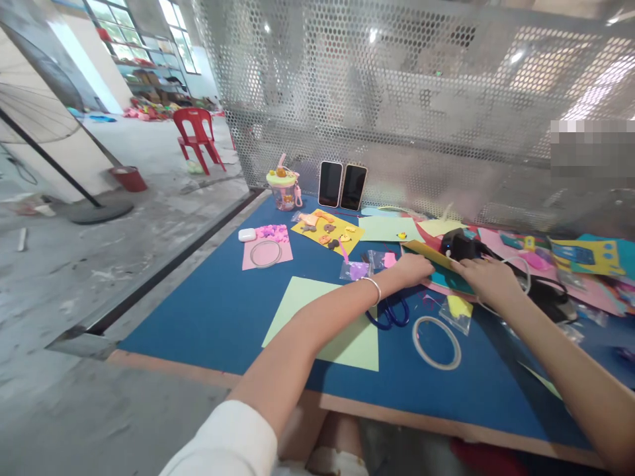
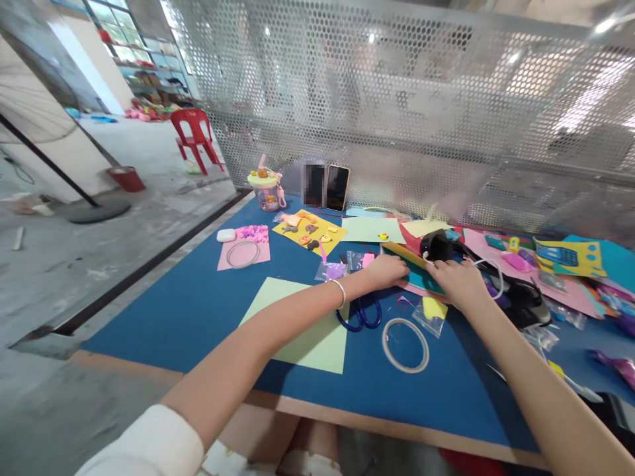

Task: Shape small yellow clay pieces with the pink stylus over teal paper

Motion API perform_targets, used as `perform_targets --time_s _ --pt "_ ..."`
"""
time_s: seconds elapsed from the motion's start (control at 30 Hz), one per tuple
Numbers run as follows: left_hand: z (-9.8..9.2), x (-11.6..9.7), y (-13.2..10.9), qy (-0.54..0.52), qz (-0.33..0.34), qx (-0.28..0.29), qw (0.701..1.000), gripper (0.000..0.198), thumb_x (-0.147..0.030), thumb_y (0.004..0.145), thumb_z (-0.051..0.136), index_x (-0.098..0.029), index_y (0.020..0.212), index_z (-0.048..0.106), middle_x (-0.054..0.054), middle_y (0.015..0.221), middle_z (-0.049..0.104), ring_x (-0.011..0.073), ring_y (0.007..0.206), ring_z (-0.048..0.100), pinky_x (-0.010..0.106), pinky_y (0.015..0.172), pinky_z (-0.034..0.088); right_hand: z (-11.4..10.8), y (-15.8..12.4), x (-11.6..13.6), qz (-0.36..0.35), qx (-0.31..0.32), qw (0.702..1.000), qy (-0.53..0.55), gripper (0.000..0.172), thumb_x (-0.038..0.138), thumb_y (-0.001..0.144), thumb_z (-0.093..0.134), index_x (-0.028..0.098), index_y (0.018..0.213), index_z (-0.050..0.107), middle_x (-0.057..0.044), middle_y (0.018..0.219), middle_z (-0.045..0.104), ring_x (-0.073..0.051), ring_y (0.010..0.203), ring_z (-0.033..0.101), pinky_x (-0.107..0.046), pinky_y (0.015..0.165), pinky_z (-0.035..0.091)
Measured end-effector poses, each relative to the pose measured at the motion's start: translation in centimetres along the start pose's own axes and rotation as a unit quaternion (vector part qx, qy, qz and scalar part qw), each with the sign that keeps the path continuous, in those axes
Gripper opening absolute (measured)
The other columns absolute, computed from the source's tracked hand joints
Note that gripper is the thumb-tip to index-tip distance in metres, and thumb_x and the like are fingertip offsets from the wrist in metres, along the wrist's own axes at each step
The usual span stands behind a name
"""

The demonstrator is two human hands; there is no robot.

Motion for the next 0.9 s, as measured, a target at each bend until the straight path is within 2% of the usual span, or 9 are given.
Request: perform_targets --time_s 0.13,0.27,0.4,0.57,0.7,0.9 --pt "0.2 0.0 0.8 0.001 0.006 0.009 1.0 0.014 -0.017 0.084 0.056 -0.011 0.085 0.068 0.012 0.087 0.069 0.0243 0.087 0.065 0.031 0.068 0.05 0.1 0.2 0.0 -0.018 0.018 0.998 -0.06 0.032 0.004 0.077 0.045 0.019 0.102 0.06 -0.008 0.084 0.07 -0.02 0.073 0.065 -0.033 0.069 0.04" --pt "-0.4 -0.4 1.2 0.008 0.003 0.002 1.0 0.021 -0.004 0.084 0.049 -0.01 0.092 0.068 0.012 0.091 0.068 0.0246 0.092 0.065 0.031 0.072 0.051 0.0 0.6 -0.7 -0.009 0.026 0.997 -0.07 0.032 0.005 0.081 0.042 0.02 0.103 0.061 -0.008 0.08 0.069 -0.02 0.069 0.065 -0.032 0.061 0.035" --pt "-1.5 -0.6 1.7 0.014 0.0 -0.008 1.0 0.021 -0.005 0.086 0.048 -0.008 0.092 0.067 0.012 0.091 0.068 0.0243 0.093 0.066 0.03 0.073 0.052 -0.3 0.9 -1.4 -0.01 0.04 0.998 -0.053 0.034 0.006 0.081 0.043 0.02 0.107 0.061 -0.008 0.078 0.068 -0.019 0.066 0.063 -0.03 0.057 0.03" --pt "-2.5 -0.2 2.5 0.017 -0.003 -0.031 0.999 0.012 -0.01 0.083 0.056 -0.009 0.089 0.067 0.013 0.09 0.068 0.0248 0.092 0.066 0.03 0.069 0.053 -0.1 1.3 -1.8 -0.016 0.071 0.997 -0.037 0.031 0.008 0.083 0.044 0.019 0.107 0.06 -0.009 0.081 0.068 -0.019 0.067 0.063 -0.028 0.056 0.029" --pt "-2.6 0.1 2.7 0.017 -0.012 -0.045 0.999 0.015 -0.005 0.081 0.055 -0.011 0.086 0.068 0.01 0.086 0.07 0.0239 0.088 0.067 0.03 0.065 0.053 0.5 1.8 -1.7 -0.026 0.107 0.993 -0.043 0.031 0.006 0.083 0.042 0.017 0.103 0.063 -0.011 0.082 0.067 -0.021 0.072 0.063 -0.028 0.054 0.031" --pt "-2.7 0.1 2.0 0.011 -0.029 -0.054 0.998 0.017 -0.008 0.081 0.053 -0.013 0.08 0.069 0.009 0.084 0.07 0.0227 0.083 0.067 0.029 0.062 0.05 0.7 2.8 -1.6 -0.04 0.153 0.987 -0.042 0.025 0.012 0.086 0.042 0.014 0.092 0.067 -0.014 0.086 0.066 -0.024 0.078 0.064 -0.026 0.051 0.033"
Point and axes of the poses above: each hand's wrist, its own y-axis towards the middle knuckle, its own z-axis out of the palm, x = y × z, the point moved 5 cm from there along y, towards the middle knuckle
